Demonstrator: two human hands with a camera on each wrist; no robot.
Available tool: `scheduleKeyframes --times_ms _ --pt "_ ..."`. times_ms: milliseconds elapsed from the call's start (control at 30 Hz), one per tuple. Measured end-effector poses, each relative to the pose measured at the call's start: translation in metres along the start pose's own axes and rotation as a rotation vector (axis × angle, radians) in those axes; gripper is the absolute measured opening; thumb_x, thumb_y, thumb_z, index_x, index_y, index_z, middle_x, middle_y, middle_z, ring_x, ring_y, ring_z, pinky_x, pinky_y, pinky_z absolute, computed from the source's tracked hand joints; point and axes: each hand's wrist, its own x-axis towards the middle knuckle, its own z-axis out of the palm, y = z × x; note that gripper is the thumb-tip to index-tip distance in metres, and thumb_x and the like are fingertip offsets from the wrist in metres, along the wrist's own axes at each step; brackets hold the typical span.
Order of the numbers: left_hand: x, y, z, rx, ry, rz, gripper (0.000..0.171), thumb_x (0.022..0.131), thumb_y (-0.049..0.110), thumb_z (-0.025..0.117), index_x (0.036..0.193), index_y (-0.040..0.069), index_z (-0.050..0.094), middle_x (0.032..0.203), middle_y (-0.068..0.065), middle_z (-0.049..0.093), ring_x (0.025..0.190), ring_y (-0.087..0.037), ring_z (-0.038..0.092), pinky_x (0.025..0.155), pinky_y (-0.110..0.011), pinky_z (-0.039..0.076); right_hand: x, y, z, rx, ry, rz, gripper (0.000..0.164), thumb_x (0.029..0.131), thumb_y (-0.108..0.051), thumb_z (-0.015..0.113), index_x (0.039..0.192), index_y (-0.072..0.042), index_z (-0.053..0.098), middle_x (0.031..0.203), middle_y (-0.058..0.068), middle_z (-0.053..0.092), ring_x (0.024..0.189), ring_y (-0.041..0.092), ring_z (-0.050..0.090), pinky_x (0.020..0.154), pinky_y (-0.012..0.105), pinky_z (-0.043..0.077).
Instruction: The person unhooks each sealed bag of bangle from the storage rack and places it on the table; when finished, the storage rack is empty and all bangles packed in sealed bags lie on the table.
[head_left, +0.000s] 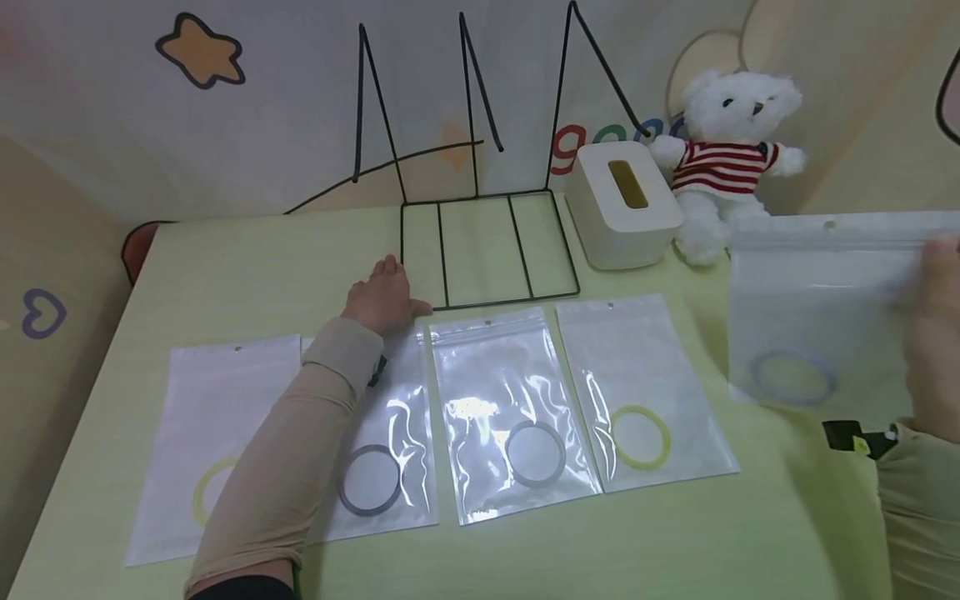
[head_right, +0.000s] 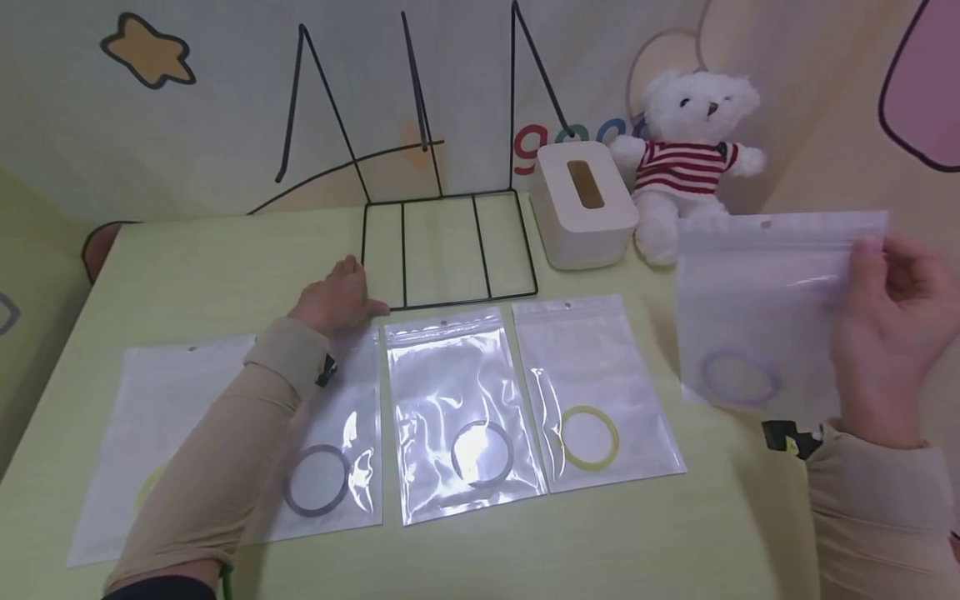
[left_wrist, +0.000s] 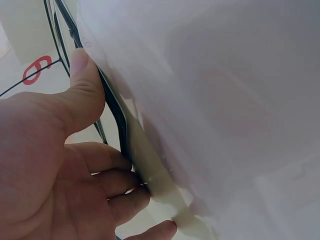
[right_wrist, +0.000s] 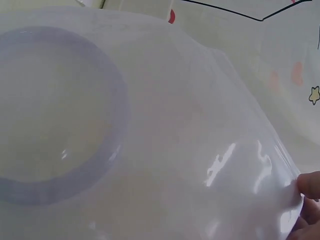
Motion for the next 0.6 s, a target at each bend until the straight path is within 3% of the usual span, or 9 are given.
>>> scheduleKeyframes --times_ms 100,167,233,333,400,600 --pt "0.000 0.000 0.002 0.003 0.004 0.002 0.090 0.096 0.050 0.054 0.150 -0.011 0.015 0.159 -0.025 0.005 0.146 -0.037 0.007 0.110 -0.060 0.024 -0.016 -0.025 0.000 0.083 -0.043 0.022 0.032 0.101 -0.045 0.043 0.130 -0.032 0.051 0.103 -0.017 0.049 0.091 -0.002 0.046 0.077 0.015 0.036" --pt "0.000 -0.001 0.003 0.003 0.008 0.003 0.090 0.096 0.050 0.054 0.150 -0.011 0.015 0.159 -0.025 0.005 0.146 -0.037 0.008 0.110 -0.060 0.024 -0.026 -0.039 -0.002 0.082 -0.073 0.076 0.035 0.101 -0.046 0.042 0.133 -0.034 0.050 0.108 -0.018 0.050 0.093 -0.003 0.048 0.084 0.016 0.042" --pt "0.000 -0.002 0.003 0.003 0.011 0.002 0.090 0.096 0.050 0.054 0.150 -0.011 0.014 0.159 -0.025 0.005 0.146 -0.037 0.007 0.110 -0.061 0.024 -0.030 -0.046 -0.002 0.105 -0.092 0.137 0.036 0.099 -0.047 0.044 0.133 -0.034 0.050 0.111 -0.018 0.051 0.092 -0.002 0.049 0.080 0.014 0.045" --pt "0.000 -0.002 0.004 0.005 0.011 0.001 0.091 0.096 0.050 0.054 0.150 -0.011 0.014 0.159 -0.025 0.004 0.146 -0.037 0.007 0.110 -0.061 0.023 -0.029 -0.045 -0.001 0.063 -0.094 0.189 0.037 0.097 -0.050 0.047 0.131 -0.036 0.052 0.109 -0.018 0.052 0.089 -0.002 0.050 0.072 0.011 0.047" --pt "0.000 -0.002 0.004 0.007 0.008 0.001 0.091 0.096 0.050 0.053 0.150 -0.010 0.012 0.159 -0.024 0.003 0.146 -0.037 0.006 0.111 -0.060 0.022 -0.025 -0.042 0.001 0.091 -0.084 0.186 0.034 0.096 -0.049 0.050 0.127 -0.033 0.057 0.101 -0.017 0.053 0.083 -0.001 0.050 0.058 0.006 0.040" --pt "0.000 -0.001 0.003 0.000 0.011 -0.002 0.092 0.096 0.051 0.053 0.150 -0.011 0.012 0.159 -0.024 0.004 0.146 -0.037 0.006 0.111 -0.060 0.023 -0.015 -0.031 0.006 0.158 -0.076 0.152 0.026 0.096 -0.040 0.057 0.119 -0.028 0.062 0.090 -0.011 0.054 0.073 0.002 0.049 0.055 0.008 0.039"
